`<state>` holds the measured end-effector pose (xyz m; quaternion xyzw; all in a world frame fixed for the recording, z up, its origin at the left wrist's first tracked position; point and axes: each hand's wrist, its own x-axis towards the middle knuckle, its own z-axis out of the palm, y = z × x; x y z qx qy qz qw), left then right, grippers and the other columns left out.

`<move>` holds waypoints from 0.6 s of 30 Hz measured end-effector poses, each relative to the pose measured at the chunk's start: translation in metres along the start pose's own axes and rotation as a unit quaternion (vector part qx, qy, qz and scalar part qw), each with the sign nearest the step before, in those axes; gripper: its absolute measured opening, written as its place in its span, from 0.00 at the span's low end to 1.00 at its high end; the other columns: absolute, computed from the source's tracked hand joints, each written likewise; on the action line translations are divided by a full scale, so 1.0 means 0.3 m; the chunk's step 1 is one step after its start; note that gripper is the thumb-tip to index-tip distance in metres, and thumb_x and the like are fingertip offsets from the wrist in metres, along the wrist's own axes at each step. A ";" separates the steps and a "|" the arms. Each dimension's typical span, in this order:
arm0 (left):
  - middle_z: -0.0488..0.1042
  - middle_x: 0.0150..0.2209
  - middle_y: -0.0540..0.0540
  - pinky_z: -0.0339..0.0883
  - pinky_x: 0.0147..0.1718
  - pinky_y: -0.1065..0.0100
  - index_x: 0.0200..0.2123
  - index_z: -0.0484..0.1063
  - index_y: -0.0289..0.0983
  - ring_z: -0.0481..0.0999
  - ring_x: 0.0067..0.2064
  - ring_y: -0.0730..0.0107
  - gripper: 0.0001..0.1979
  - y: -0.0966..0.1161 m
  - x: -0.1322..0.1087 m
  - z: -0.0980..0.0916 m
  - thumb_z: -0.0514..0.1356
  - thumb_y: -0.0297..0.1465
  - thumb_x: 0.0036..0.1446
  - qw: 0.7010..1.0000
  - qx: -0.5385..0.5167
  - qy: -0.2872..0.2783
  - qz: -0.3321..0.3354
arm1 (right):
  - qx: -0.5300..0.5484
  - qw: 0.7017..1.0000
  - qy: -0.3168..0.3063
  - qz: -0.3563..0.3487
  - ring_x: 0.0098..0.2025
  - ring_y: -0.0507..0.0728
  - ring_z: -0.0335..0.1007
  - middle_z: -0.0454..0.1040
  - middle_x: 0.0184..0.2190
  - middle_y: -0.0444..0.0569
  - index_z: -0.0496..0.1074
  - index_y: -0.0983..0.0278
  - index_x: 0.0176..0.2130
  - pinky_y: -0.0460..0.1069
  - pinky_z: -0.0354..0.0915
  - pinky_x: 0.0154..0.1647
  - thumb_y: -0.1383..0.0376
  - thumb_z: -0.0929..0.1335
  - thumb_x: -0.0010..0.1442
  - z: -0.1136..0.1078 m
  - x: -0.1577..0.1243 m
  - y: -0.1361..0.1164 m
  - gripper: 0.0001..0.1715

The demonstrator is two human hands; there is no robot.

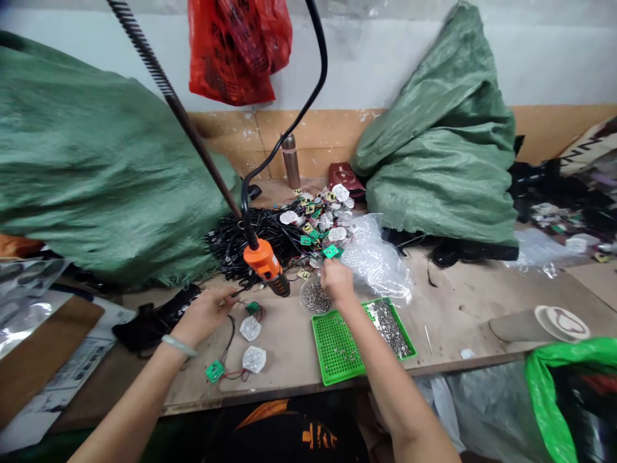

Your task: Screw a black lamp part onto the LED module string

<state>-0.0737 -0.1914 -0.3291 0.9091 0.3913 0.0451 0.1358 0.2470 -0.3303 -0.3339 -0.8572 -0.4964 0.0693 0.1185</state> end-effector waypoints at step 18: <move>0.78 0.46 0.38 0.71 0.50 0.56 0.53 0.77 0.37 0.77 0.50 0.54 0.16 0.270 0.485 -0.056 0.54 0.29 0.69 0.974 0.037 0.120 0.186 | 0.050 0.997 0.030 -0.059 0.38 0.59 0.71 0.76 0.36 0.52 0.78 0.63 0.38 0.50 0.59 0.38 0.59 0.67 0.70 0.008 -0.015 0.090 0.13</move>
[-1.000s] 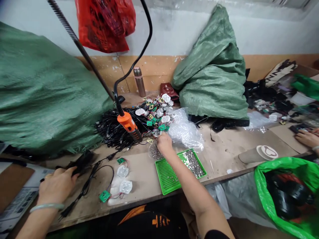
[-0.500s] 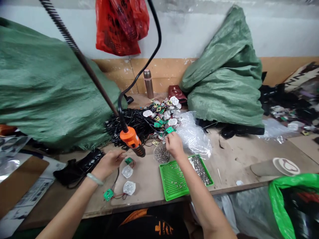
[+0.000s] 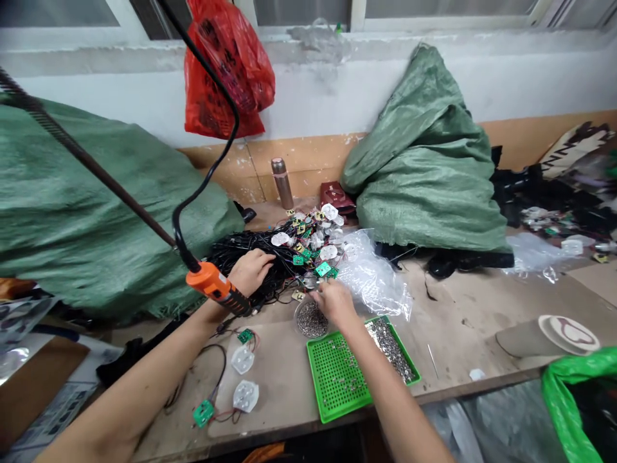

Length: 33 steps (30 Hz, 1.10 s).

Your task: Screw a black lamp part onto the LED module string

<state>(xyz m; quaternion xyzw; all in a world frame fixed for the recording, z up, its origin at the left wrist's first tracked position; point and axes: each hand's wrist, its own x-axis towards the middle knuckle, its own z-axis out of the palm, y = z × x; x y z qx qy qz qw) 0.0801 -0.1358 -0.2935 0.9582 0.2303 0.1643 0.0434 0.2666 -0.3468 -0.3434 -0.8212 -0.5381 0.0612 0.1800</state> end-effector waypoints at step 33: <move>0.82 0.40 0.45 0.71 0.44 0.66 0.44 0.78 0.37 0.78 0.42 0.64 0.15 -0.176 0.314 -0.221 0.56 0.40 0.64 0.997 -0.077 -0.023 0.010 | 0.466 0.882 0.036 0.062 0.23 0.54 0.68 0.76 0.22 0.47 0.68 0.60 0.33 0.47 0.62 0.27 0.43 0.63 0.64 -0.034 0.125 -0.025 0.24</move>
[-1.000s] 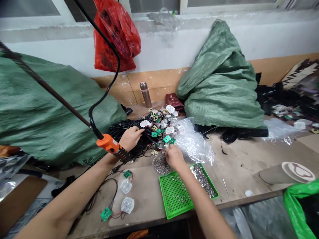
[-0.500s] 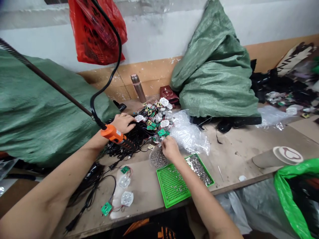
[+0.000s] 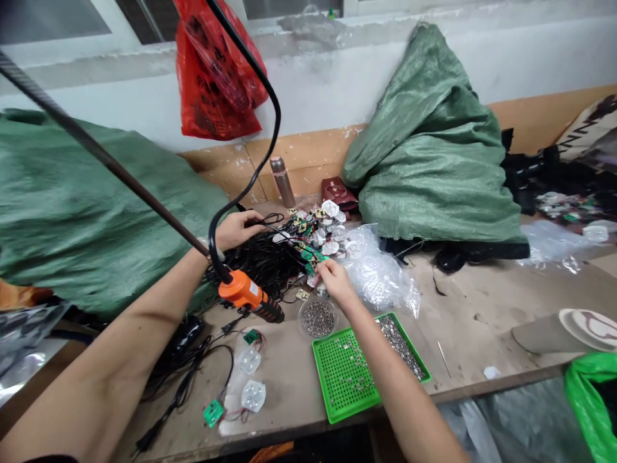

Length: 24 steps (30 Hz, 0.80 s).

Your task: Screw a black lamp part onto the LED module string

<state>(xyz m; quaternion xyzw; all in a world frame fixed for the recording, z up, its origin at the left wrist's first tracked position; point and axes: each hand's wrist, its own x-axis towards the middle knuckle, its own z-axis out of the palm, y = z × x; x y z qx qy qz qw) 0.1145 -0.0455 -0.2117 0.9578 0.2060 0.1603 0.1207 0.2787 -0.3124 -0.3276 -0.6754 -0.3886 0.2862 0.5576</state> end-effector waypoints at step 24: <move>0.75 0.38 0.35 0.62 0.44 0.55 0.37 0.80 0.36 0.73 0.46 0.53 0.15 0.111 0.014 0.044 0.52 0.22 0.67 0.946 0.254 -0.068 0.192 | 0.085 0.974 -0.140 0.155 0.14 0.47 0.56 0.73 0.15 0.40 0.74 0.64 0.37 0.43 0.49 0.17 0.42 0.72 0.55 -0.014 -0.165 0.025 0.28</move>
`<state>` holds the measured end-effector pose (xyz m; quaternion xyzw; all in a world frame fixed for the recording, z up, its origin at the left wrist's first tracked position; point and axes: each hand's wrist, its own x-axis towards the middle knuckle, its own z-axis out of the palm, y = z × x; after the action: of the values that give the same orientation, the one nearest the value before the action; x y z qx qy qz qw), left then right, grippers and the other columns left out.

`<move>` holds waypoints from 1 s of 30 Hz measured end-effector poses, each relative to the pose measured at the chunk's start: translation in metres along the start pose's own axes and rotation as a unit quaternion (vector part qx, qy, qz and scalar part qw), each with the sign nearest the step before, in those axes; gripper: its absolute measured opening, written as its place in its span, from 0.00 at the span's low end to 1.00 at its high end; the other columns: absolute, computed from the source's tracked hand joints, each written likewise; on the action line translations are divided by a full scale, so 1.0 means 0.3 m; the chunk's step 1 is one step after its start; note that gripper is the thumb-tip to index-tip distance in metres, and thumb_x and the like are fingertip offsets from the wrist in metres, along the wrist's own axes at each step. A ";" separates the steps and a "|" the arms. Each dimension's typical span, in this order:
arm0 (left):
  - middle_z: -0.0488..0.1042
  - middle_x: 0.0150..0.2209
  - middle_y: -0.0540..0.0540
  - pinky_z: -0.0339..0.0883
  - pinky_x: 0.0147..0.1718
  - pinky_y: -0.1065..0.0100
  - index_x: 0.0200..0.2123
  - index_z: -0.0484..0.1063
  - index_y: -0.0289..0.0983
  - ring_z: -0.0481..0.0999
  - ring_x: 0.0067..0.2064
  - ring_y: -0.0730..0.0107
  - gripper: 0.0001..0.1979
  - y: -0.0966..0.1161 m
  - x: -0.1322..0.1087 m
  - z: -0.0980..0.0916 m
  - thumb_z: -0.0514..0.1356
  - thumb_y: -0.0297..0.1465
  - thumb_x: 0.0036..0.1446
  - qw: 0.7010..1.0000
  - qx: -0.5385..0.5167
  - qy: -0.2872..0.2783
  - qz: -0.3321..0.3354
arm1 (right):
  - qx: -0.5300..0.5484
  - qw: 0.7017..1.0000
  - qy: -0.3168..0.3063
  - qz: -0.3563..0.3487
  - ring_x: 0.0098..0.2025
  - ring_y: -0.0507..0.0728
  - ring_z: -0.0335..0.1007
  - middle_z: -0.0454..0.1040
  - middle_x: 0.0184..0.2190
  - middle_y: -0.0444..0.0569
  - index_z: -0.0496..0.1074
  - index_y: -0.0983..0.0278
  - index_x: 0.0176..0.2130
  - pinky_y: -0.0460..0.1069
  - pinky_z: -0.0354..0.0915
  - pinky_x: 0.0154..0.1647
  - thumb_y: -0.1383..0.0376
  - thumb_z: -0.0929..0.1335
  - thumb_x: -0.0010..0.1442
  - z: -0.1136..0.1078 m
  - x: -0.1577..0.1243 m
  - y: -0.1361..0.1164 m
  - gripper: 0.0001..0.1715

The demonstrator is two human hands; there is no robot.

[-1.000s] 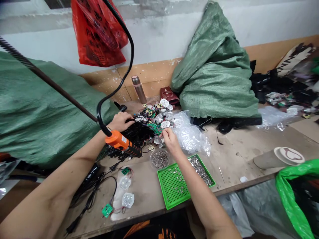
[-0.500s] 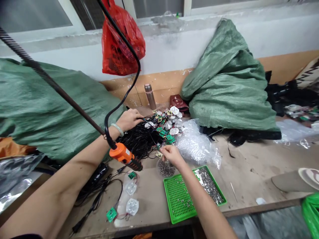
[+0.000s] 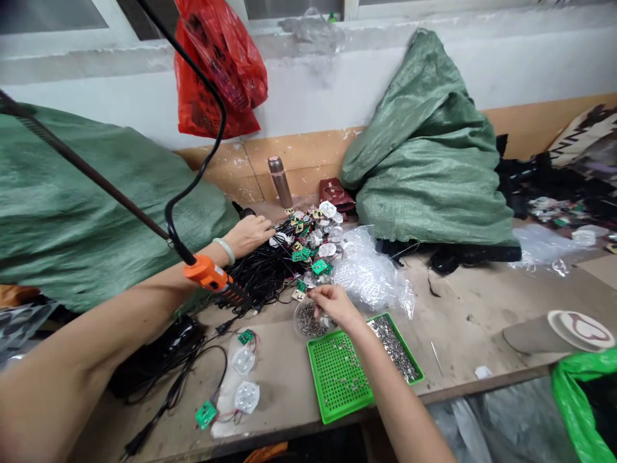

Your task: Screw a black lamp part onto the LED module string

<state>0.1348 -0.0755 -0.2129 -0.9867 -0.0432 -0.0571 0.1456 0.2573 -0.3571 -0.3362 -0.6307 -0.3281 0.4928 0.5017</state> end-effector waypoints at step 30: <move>0.80 0.30 0.45 0.72 0.32 0.69 0.37 0.76 0.36 0.76 0.27 0.71 0.19 -0.010 0.061 0.109 0.51 0.41 0.69 0.905 -0.386 -0.023 -0.179 | 0.033 0.997 -0.069 0.001 0.15 0.48 0.59 0.71 0.15 0.40 0.75 0.64 0.35 0.43 0.47 0.19 0.44 0.73 0.58 0.116 -0.041 -0.015 0.25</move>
<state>0.1558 -0.0617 -0.2407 -0.9425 -0.1966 -0.0721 -0.2603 0.2209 -0.3562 -0.3286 -0.5782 -0.3449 0.5465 0.4981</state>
